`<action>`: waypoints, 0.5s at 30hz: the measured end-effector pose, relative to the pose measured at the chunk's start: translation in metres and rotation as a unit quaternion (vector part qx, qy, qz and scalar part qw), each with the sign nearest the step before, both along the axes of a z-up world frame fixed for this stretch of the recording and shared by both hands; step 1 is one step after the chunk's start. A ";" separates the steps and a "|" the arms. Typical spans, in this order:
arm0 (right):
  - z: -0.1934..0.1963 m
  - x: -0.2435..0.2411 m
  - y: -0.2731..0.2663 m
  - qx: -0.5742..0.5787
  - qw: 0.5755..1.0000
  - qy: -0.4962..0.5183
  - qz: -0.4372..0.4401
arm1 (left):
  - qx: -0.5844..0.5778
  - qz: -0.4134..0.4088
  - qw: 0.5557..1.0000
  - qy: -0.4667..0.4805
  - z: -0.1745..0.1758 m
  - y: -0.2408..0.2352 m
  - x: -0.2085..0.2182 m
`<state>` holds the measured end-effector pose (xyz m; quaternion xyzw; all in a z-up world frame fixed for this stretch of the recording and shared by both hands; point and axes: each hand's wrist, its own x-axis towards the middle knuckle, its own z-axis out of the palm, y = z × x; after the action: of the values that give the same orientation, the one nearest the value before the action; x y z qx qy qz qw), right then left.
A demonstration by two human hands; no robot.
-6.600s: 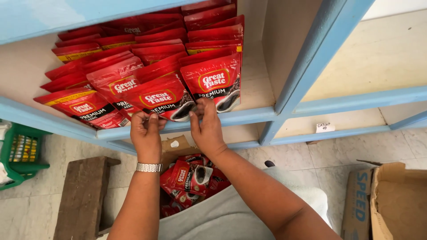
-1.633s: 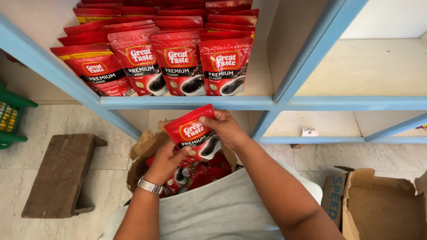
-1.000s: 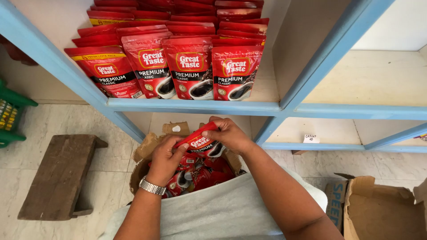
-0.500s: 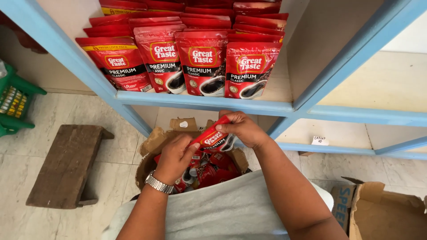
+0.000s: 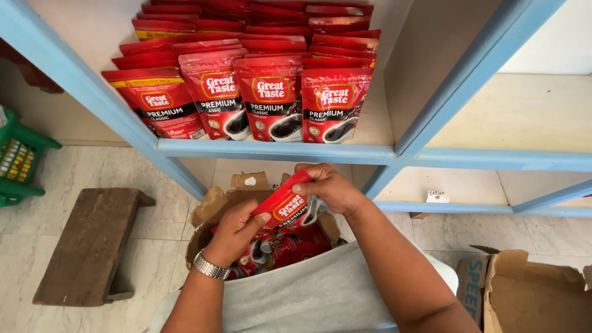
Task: The person takes red coffee packets from a cardboard box on their lap and places them one by one onto a light blue shelf. They repeat this process, filling the shelf space with the packets.
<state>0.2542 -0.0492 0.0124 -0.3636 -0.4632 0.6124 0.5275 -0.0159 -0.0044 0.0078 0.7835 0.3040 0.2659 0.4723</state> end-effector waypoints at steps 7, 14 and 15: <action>0.007 -0.001 0.002 -0.029 0.999 -0.028 -0.021 | 0.056 0.034 0.998 -0.012 0.007 -0.002 0.004; 0.005 0.006 0.000 -0.023 0.999 -0.027 0.000 | 0.104 0.070 0.992 -0.003 0.006 -0.008 0.011; 0.007 0.006 -0.001 -0.026 0.999 -0.042 -0.002 | 0.131 0.073 0.989 0.002 0.006 -0.009 0.012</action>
<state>0.2605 -0.0501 0.0195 -0.4029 -0.4682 0.6075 0.4994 -0.0036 -0.0130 0.0141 0.8146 0.3236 0.3357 0.3449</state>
